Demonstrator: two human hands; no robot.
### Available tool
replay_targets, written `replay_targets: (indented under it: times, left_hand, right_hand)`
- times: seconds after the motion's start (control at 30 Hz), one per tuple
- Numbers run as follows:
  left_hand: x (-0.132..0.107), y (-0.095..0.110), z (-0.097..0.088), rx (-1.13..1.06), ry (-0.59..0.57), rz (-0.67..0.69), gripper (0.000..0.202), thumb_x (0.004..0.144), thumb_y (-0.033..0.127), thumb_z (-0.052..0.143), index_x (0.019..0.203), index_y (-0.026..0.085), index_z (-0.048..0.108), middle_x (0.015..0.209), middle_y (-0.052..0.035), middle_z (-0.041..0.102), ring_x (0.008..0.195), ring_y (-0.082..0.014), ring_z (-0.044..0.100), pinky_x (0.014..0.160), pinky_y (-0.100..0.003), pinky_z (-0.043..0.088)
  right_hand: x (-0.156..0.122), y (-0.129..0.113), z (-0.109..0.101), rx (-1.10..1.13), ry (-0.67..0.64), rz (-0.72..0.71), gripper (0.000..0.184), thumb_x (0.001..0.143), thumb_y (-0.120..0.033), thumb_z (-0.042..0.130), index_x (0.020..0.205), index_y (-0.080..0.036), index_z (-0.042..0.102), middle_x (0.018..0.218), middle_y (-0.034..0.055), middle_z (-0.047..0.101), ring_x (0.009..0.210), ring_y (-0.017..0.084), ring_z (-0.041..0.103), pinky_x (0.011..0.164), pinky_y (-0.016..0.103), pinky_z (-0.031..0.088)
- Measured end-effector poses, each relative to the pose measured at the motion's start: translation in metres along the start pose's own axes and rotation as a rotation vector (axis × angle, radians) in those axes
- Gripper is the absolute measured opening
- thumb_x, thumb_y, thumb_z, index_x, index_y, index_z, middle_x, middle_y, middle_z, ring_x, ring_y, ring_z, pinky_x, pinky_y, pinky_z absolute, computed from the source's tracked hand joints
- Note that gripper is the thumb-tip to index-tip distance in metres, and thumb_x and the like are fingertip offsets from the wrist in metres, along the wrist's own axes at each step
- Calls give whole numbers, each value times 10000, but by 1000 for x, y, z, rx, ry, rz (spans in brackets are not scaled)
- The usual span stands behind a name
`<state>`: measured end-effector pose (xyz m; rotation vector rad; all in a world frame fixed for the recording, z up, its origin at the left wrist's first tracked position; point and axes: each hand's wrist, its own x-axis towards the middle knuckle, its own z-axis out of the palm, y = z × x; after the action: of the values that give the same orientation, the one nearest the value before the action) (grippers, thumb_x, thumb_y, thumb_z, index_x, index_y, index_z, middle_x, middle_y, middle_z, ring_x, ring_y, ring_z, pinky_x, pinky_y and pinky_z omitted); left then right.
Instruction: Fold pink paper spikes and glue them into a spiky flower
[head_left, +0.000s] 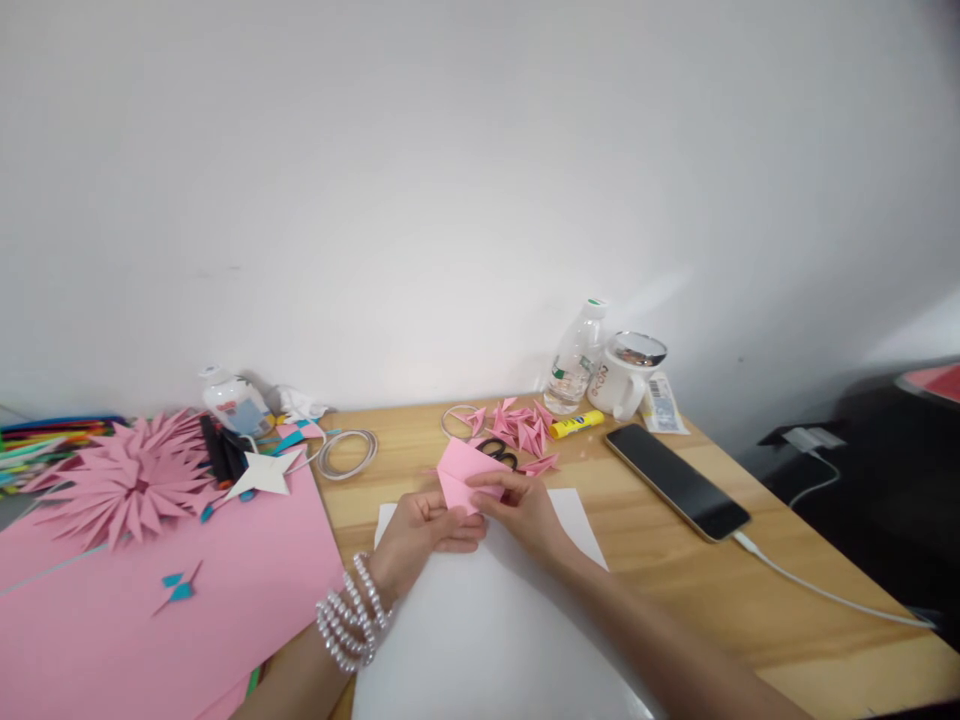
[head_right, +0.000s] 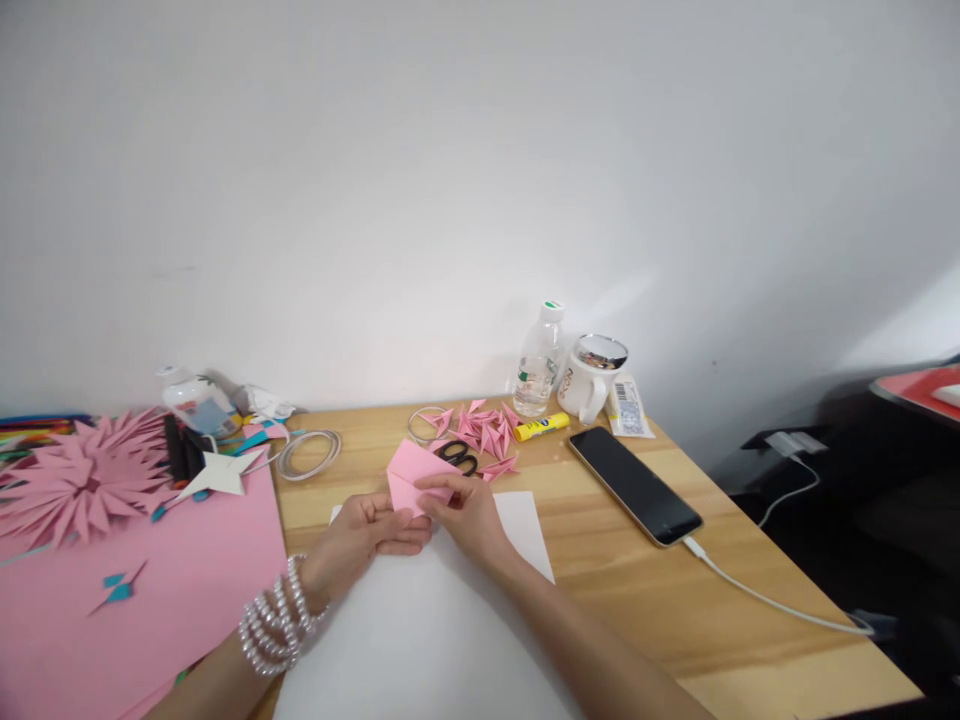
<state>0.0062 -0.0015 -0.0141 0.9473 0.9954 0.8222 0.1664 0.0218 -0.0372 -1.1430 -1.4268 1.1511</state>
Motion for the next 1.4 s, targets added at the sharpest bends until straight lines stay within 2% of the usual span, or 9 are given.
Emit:
replay_targets:
  times: [0.1, 0.27, 0.5, 0.67, 0.87, 1.07, 1.23, 1.3, 1.4]
  left_hand:
    - [0, -1, -1, 18, -5, 25, 374, 678, 348, 668, 925, 68, 644, 861, -158, 692, 788, -238, 653, 752, -372, 512]
    - [-1, 3, 3, 98, 16, 69, 380, 666, 379, 668, 875, 63, 638, 844, -165, 697, 779, -238, 657, 747, -363, 515]
    - [-3, 6, 10, 125, 83, 112, 404, 614, 406, 694, 838, 77, 626, 787, -143, 705, 768, -256, 661, 731, -374, 518]
    - [-3, 8, 5, 114, 63, 75, 420, 615, 398, 699, 867, 67, 637, 816, -162, 701, 771, -255, 660, 727, -366, 517]
    - [-4, 17, -9, 135, 28, 21, 379, 627, 373, 696, 856, 75, 644, 784, -159, 701, 703, -239, 663, 691, -367, 518]
    - [-5, 27, -20, 304, -17, -5, 295, 654, 385, 658, 694, 93, 633, 671, -103, 684, 604, -175, 637, 588, -282, 509]
    - [-2, 27, -23, 308, 184, 99, 328, 672, 388, 642, 503, 126, 542, 418, 10, 544, 364, -64, 459, 390, -169, 375]
    - [-1, 25, -22, 240, 244, 165, 302, 678, 377, 643, 529, 125, 568, 447, 13, 554, 402, -67, 471, 422, -168, 387]
    - [0, 23, -15, 112, 199, 177, 267, 684, 385, 639, 736, 124, 661, 664, -34, 663, 604, -131, 585, 612, -236, 472]
  right_hand:
    - [0, -2, 0, 90, -38, 21, 231, 613, -228, 661, 835, -161, 666, 623, -10, 556, 534, 96, 456, 487, 212, 391]
    - [-2, -6, 2, 277, -165, 8, 471, 573, -182, 696, 1021, -180, 549, 806, 7, 558, 674, 118, 530, 607, 240, 460]
    - [0, -2, 4, 369, -91, -30, 604, 588, -109, 620, 1132, -225, 384, 931, 34, 567, 711, 115, 578, 617, 235, 481]
    - [2, -1, 3, 363, -104, -21, 644, 603, -115, 591, 1180, -227, 329, 845, 19, 595, 684, 123, 606, 613, 240, 489]
    - [3, -7, -1, 369, -126, -29, 497, 630, -153, 583, 1101, -226, 441, 984, 57, 605, 718, 140, 616, 660, 289, 506]
    - [5, -3, -8, 194, -93, -223, 210, 751, -197, 519, 917, -214, 647, 1013, 69, 619, 959, 194, 571, 818, 342, 451]
    - [2, 4, -3, 84, -68, -277, 158, 741, -237, 574, 852, -224, 687, 904, 65, 626, 827, 175, 599, 691, 291, 491]
    - [-1, 2, 0, 43, -86, -284, 137, 716, -246, 614, 826, -221, 691, 848, 54, 622, 766, 162, 599, 648, 270, 498]
    - [-4, -3, 1, -25, -125, -307, 113, 694, -270, 646, 781, -213, 692, 833, 49, 613, 711, 147, 587, 625, 258, 503]
